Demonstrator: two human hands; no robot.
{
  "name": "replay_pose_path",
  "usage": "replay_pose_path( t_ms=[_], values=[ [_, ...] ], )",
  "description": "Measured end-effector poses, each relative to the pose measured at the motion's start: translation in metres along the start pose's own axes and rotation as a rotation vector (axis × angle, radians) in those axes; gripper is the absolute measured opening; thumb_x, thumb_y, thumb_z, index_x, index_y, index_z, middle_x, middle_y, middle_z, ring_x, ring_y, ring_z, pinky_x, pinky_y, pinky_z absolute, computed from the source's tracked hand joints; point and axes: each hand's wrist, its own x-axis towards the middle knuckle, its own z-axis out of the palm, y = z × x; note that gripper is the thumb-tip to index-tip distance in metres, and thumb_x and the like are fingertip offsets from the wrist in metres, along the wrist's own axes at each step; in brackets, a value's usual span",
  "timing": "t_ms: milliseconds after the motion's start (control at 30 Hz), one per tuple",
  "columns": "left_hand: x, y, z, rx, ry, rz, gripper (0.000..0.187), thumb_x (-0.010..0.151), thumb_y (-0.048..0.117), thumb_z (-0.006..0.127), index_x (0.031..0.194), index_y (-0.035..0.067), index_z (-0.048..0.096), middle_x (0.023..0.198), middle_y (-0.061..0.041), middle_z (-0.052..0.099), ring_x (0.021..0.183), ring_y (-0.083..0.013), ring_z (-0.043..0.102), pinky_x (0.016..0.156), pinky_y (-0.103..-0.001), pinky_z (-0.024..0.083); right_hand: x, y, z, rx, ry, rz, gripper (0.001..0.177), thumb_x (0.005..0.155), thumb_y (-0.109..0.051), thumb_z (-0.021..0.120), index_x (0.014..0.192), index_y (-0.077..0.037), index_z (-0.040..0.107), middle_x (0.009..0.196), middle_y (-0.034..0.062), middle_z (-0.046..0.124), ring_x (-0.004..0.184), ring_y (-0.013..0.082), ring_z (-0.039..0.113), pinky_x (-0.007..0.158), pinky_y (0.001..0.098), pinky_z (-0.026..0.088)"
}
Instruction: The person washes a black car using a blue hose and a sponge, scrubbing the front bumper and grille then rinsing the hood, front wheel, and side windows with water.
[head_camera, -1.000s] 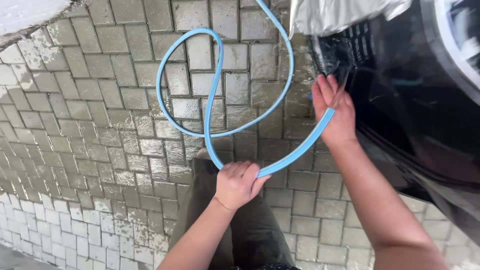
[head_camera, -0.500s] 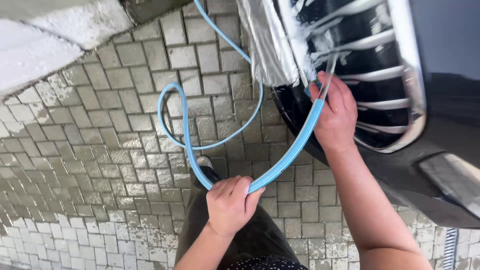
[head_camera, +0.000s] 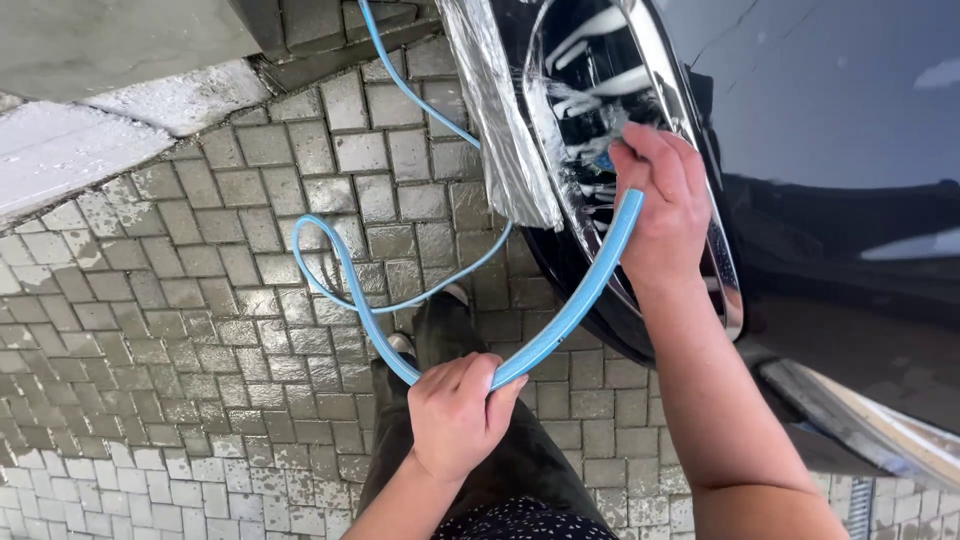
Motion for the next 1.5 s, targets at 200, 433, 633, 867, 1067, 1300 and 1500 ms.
replay_pose_path(
  t_ms=[200,433,633,867,1067,1300,1500],
  values=[
    [0.037,0.007,-0.007,-0.009,0.075,-0.060,0.036,0.103,0.038,0.053,0.080,0.011,0.058,0.059,0.002,0.050,0.047,-0.0169,0.048,0.045,-0.031,0.041,0.048,0.031,0.008,-0.027,0.168,0.052,0.004,0.099,0.006,0.075,0.102,0.007,0.078,0.113,0.0170,0.069,0.104,0.0298,0.063,0.088,0.0368,0.059],
    [0.067,0.021,-0.016,-0.009,0.080,-0.106,0.036,0.102,0.036,0.053,0.078,0.010,0.059,0.058,0.002,0.051,0.045,-0.0159,0.049,0.043,-0.030,0.043,0.084,0.070,-0.044,-0.064,0.059,0.262,0.033,0.082,0.019,0.058,0.109,0.009,0.075,0.128,0.0212,0.056,0.111,0.0375,0.049,0.088,0.0473,0.050],
    [0.093,0.026,-0.027,0.063,0.055,-0.089,0.033,0.101,0.036,0.055,0.078,0.011,0.059,0.058,0.003,0.053,0.044,-0.0135,0.050,0.043,-0.030,0.044,0.078,0.087,-0.065,0.049,-0.111,0.255,0.027,0.101,-0.010,0.072,0.122,0.006,0.072,0.139,0.0218,0.052,0.117,0.0397,0.053,0.100,0.0535,0.047],
    [0.131,0.035,-0.073,0.272,0.037,-0.064,0.039,0.100,0.041,0.057,0.073,0.013,0.056,0.050,0.006,0.039,0.039,-0.0084,0.039,0.035,-0.028,0.030,0.058,0.110,-0.081,-0.043,-0.034,0.261,0.036,0.094,0.015,0.056,0.121,0.003,0.077,0.138,0.0219,0.057,0.109,0.0411,0.057,0.095,0.0518,0.047],
    [0.173,0.040,-0.103,0.359,0.047,-0.048,0.038,0.096,0.040,0.064,0.071,0.013,0.055,0.051,0.002,0.038,0.042,-0.0175,0.037,0.041,-0.033,0.028,0.139,0.098,-0.023,0.069,-0.097,0.403,0.041,0.104,0.012,0.067,0.143,0.010,0.055,0.144,0.0282,0.054,0.133,0.0415,0.052,0.118,0.0485,0.048],
    [0.245,0.023,-0.139,0.322,-0.046,-0.012,0.038,0.096,0.037,0.063,0.068,0.013,0.051,0.051,0.003,0.036,0.043,-0.0166,0.036,0.042,-0.032,0.029,0.132,0.090,-0.024,0.030,-0.131,0.315,0.027,0.109,0.002,0.051,0.124,0.006,0.074,0.139,0.0151,0.063,0.127,0.0357,0.063,0.108,0.0451,0.053],
    [0.307,-0.007,-0.172,0.322,-0.175,-0.016,0.043,0.095,0.041,0.059,0.063,0.014,0.047,0.050,0.004,0.031,0.044,-0.0155,0.028,0.040,-0.032,0.024,0.181,0.090,0.034,0.025,-0.075,0.391,0.023,0.099,0.013,0.063,0.118,0.007,0.075,0.129,0.0197,0.069,0.119,0.0362,0.066,0.108,0.0440,0.056]
  ],
)
